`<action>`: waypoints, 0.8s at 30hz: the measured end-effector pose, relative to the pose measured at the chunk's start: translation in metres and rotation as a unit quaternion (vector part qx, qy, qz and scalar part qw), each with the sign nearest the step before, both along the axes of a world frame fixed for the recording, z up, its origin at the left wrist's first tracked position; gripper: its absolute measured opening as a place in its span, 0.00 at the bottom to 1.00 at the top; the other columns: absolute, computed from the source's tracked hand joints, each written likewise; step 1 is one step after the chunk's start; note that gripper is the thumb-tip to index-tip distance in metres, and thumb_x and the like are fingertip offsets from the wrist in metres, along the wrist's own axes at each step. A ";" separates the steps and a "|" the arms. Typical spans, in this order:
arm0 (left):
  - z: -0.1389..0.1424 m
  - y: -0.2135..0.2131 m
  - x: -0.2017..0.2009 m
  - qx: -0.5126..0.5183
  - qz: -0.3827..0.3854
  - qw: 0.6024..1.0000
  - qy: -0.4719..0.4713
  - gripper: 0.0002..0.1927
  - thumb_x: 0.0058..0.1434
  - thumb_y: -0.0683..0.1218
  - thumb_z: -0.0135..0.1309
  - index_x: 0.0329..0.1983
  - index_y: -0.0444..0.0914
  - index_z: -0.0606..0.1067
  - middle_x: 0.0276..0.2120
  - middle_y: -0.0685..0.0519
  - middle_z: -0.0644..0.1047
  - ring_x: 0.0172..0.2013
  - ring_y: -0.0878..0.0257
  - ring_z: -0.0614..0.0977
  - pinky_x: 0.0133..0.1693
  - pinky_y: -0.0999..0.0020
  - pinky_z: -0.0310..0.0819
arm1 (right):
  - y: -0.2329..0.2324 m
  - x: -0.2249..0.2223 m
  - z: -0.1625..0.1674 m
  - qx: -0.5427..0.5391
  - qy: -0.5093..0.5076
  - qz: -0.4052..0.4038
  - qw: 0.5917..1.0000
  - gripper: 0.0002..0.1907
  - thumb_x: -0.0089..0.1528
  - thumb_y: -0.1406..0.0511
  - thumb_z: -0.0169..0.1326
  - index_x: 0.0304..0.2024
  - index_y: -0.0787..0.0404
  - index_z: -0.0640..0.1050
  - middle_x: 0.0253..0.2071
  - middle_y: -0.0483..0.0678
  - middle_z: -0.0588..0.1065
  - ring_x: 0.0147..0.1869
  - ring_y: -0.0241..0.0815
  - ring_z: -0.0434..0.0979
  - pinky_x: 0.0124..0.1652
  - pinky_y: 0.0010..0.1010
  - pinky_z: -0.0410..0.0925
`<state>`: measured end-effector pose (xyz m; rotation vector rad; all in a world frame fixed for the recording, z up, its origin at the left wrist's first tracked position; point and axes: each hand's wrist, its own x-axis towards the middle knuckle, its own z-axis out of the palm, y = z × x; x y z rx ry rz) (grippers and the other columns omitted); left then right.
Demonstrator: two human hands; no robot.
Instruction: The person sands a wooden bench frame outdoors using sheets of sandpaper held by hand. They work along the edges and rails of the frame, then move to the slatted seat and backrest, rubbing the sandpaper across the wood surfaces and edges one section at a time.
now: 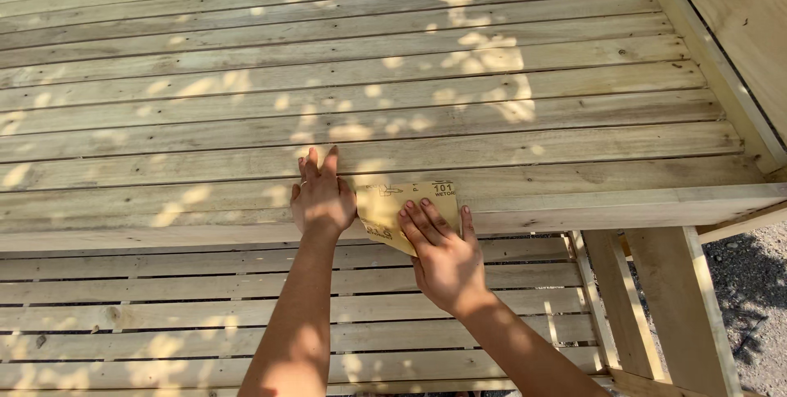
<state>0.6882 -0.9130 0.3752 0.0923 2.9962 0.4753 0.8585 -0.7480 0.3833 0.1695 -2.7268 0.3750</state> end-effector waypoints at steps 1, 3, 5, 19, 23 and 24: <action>-0.001 -0.001 0.000 -0.004 0.005 1.000 -0.012 0.30 0.67 0.48 0.42 0.72 0.58 0.55 0.77 0.54 0.47 0.75 0.56 0.52 0.69 0.50 0.50 | -0.006 -0.007 -0.002 -0.014 -0.004 -0.003 1.000 0.34 0.54 0.66 0.57 0.65 0.53 0.71 0.68 0.44 0.68 0.73 0.45 0.64 0.67 0.67 0.48; -0.002 -0.003 0.000 0.001 0.002 1.000 0.014 0.29 0.68 0.51 0.43 0.73 0.57 0.55 0.77 0.52 0.49 0.75 0.54 0.52 0.69 0.50 0.51 | -0.017 -0.023 -0.005 -0.038 -0.006 -0.007 0.999 0.32 0.57 0.66 0.57 0.66 0.54 0.70 0.69 0.44 0.68 0.74 0.45 0.63 0.68 0.68 0.49; -0.003 -0.004 0.002 0.004 -0.008 0.999 0.046 0.30 0.68 0.51 0.43 0.73 0.55 0.55 0.76 0.50 0.50 0.75 0.52 0.52 0.68 0.48 0.51 | -0.017 -0.026 -0.004 -0.030 -0.016 0.019 0.999 0.32 0.58 0.65 0.57 0.66 0.54 0.69 0.70 0.44 0.66 0.75 0.46 0.62 0.67 0.69 0.48; 0.005 0.001 0.007 0.010 0.002 0.999 0.044 0.33 0.64 0.46 0.41 0.74 0.52 0.56 0.75 0.48 0.50 0.74 0.51 0.49 0.69 0.46 0.47 | 0.021 -0.023 -0.011 0.017 0.006 -0.022 1.000 0.28 0.61 0.61 0.53 0.65 0.52 0.71 0.68 0.42 0.68 0.75 0.45 0.62 0.69 0.69 0.48; 0.004 0.001 0.006 -0.001 -0.012 0.999 0.043 0.31 0.68 0.48 0.39 0.75 0.51 0.54 0.75 0.46 0.50 0.74 0.49 0.48 0.67 0.44 0.48 | 0.111 0.048 0.012 0.064 0.034 -0.100 0.992 0.27 0.62 0.62 0.51 0.65 0.46 0.73 0.68 0.39 0.71 0.74 0.41 0.65 0.69 0.70 0.49; 0.004 0.001 0.006 -0.001 -0.006 0.999 0.033 0.30 0.68 0.49 0.38 0.75 0.52 0.54 0.75 0.47 0.50 0.75 0.50 0.49 0.67 0.45 0.49 | 0.133 0.057 0.019 0.085 0.017 -0.139 0.986 0.26 0.64 0.62 0.51 0.66 0.46 0.73 0.68 0.39 0.71 0.75 0.42 0.65 0.68 0.71 0.48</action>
